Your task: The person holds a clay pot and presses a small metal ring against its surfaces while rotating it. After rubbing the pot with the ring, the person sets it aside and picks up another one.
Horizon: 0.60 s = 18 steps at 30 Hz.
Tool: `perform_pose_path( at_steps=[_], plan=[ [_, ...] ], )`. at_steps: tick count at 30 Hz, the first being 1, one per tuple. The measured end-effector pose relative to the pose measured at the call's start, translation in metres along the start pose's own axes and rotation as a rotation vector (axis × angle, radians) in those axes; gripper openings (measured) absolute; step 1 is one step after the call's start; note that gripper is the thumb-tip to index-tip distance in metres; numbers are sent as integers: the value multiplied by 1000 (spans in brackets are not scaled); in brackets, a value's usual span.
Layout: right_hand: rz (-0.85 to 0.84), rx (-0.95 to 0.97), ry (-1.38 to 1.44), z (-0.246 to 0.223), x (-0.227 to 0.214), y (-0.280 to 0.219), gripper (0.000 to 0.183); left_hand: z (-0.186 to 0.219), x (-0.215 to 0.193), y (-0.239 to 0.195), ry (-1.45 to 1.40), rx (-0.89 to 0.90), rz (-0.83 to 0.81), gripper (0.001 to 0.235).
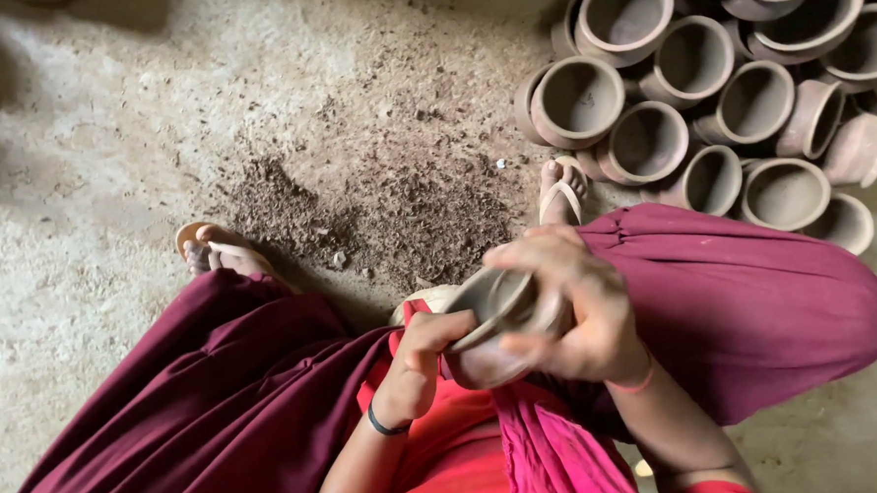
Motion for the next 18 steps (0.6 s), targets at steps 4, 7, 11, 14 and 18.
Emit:
perform_pose_path(
  at_steps=[4,7,11,14,18],
  plan=[
    [-320,-257,-461,-28,35,3,64,5,8,3,-59,-126,-48,120],
    [-391,-261,-553,-28,42,2,66,18,7,7,-92,-163,-47,131],
    [-400,-224,-495,-23,30,3,67,18,6,3,-100,-195,-61,136],
    [-390,-180,-432,-18,14,4,62,-8,11,-17,-127,-184,-96,139],
    [-279,-144,-391,-20,5,7,65,-76,21,-60,-207,-226,-108,132]
  ],
)
Point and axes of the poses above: each hand's wrist, its own y-axis towards the middle knuckle, its own x-axis out of the palm, z = x × y, the point moved 6 cm from there along y, towards the middle knuckle, and after that the axes turned 6 degrees about y, right-handed, at the moved point
